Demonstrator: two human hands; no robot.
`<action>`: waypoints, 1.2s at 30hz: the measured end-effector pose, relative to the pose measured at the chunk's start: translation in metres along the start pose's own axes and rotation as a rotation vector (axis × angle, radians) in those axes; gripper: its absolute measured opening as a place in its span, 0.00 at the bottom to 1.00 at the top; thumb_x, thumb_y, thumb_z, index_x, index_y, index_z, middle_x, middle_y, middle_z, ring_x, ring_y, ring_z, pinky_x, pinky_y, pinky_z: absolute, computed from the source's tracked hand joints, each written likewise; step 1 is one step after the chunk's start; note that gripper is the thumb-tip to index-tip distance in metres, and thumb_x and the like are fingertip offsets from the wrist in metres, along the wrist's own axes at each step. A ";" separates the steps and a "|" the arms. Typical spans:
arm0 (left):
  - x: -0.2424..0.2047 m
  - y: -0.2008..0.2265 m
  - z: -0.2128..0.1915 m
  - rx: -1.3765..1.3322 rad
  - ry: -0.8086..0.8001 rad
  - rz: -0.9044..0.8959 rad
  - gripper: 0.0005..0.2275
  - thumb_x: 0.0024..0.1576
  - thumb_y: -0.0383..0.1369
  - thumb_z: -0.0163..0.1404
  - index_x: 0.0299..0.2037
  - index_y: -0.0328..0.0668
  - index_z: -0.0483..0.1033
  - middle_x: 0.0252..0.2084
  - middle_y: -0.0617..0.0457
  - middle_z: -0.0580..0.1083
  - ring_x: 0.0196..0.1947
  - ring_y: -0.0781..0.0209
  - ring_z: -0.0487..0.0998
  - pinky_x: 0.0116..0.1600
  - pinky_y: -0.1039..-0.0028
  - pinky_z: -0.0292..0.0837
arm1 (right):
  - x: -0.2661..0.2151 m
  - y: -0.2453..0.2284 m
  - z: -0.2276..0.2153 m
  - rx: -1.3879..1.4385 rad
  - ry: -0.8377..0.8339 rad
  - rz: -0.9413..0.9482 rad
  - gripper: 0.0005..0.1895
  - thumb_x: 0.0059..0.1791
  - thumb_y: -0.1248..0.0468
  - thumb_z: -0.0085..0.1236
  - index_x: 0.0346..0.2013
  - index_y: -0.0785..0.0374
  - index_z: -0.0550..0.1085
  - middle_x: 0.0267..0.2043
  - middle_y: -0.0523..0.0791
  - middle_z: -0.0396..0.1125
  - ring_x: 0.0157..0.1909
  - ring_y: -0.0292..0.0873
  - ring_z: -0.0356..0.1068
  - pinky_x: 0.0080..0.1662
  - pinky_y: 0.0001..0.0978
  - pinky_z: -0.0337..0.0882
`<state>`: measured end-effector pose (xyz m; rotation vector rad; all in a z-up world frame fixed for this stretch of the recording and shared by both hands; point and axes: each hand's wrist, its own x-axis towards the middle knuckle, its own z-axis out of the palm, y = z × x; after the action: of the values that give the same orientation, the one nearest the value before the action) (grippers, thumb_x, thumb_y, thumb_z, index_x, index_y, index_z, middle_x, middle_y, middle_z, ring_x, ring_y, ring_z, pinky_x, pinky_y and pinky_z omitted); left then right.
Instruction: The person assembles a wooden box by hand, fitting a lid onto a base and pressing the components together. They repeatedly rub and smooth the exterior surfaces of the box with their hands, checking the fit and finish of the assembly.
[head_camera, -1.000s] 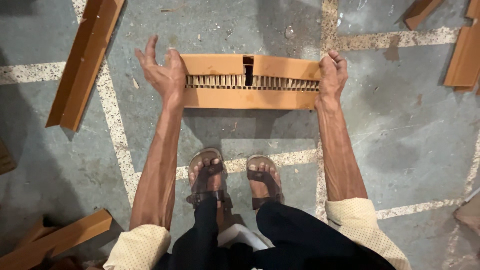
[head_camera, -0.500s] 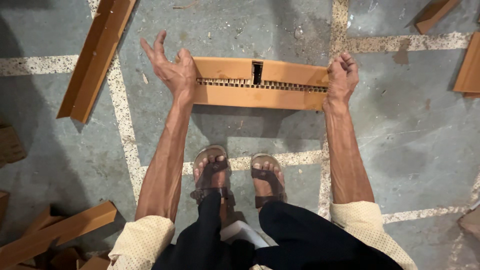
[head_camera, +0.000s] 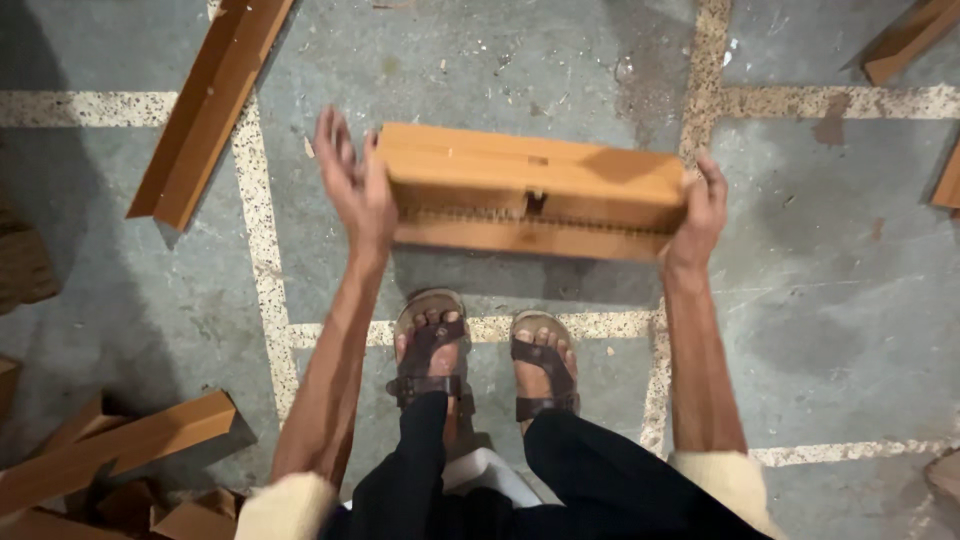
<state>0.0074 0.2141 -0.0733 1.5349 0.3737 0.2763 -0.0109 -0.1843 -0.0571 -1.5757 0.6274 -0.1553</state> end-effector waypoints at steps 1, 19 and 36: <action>-0.015 0.003 -0.005 -0.097 -0.037 0.110 0.32 0.59 0.26 0.40 0.76 0.31 0.46 0.80 0.33 0.49 0.83 0.40 0.47 0.85 0.49 0.51 | -0.014 0.001 -0.003 0.058 -0.024 -0.103 0.28 0.52 0.58 0.53 0.65 0.66 0.65 0.60 0.47 0.63 0.61 0.44 0.63 0.64 0.38 0.65; -0.033 0.035 0.009 0.662 0.110 0.338 0.37 0.63 0.26 0.50 0.80 0.40 0.41 0.83 0.43 0.45 0.84 0.40 0.40 0.83 0.47 0.20 | -0.012 -0.042 0.027 -0.502 0.024 -0.531 0.41 0.49 0.67 0.54 0.75 0.68 0.51 0.76 0.59 0.54 0.77 0.57 0.58 0.76 0.50 0.58; -0.028 0.041 0.107 0.822 -0.315 0.590 0.18 0.63 0.36 0.51 0.56 0.27 0.71 0.52 0.37 0.68 0.57 0.37 0.68 0.73 0.44 0.53 | -0.035 -0.053 0.123 -0.935 -0.237 -0.927 0.14 0.55 0.64 0.47 0.51 0.68 0.73 0.52 0.54 0.68 0.58 0.58 0.65 0.70 0.59 0.55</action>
<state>0.0270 0.1056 -0.0312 2.4486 -0.2758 0.3506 0.0319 -0.0602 -0.0125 -2.6557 -0.3444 -0.3882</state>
